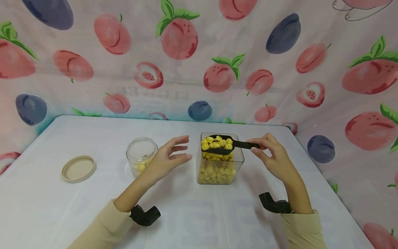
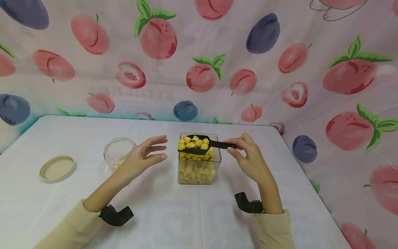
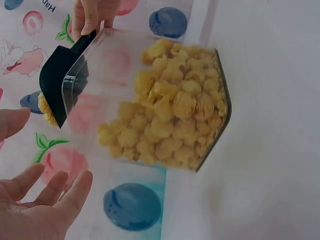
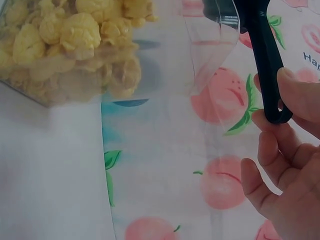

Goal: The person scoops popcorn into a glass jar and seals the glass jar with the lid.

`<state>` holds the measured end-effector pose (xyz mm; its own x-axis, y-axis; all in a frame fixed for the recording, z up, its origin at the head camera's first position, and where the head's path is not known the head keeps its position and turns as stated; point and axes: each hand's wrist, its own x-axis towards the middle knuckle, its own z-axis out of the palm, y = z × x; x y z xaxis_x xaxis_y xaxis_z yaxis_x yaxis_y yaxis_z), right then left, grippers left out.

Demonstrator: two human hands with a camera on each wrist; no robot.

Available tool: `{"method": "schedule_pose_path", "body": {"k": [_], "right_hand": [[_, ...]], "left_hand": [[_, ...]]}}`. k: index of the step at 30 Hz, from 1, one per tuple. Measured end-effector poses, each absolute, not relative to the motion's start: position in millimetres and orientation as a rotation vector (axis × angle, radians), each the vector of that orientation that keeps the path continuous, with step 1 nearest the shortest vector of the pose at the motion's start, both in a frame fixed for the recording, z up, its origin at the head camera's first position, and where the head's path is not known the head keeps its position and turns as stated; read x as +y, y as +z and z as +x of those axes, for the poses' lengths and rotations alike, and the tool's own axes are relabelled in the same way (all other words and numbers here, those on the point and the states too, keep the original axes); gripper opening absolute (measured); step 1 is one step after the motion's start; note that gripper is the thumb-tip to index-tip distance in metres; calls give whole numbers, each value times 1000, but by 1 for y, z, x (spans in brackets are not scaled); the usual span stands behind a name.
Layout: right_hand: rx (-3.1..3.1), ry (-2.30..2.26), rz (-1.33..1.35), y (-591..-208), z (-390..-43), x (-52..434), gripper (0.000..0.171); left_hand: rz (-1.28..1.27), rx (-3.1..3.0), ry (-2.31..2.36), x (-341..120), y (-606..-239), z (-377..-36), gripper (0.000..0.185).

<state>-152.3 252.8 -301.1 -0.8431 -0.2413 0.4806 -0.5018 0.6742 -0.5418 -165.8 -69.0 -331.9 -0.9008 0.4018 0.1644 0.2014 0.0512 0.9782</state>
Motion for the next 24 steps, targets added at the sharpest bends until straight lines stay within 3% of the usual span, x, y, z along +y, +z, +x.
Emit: {"method": "schedule_pose_path", "body": {"k": [24], "right_hand": [[-2409,1091,800,-293,-166,208,24]], "left_hand": [[772,2800,1756,-155,-324,-156,55]]}}
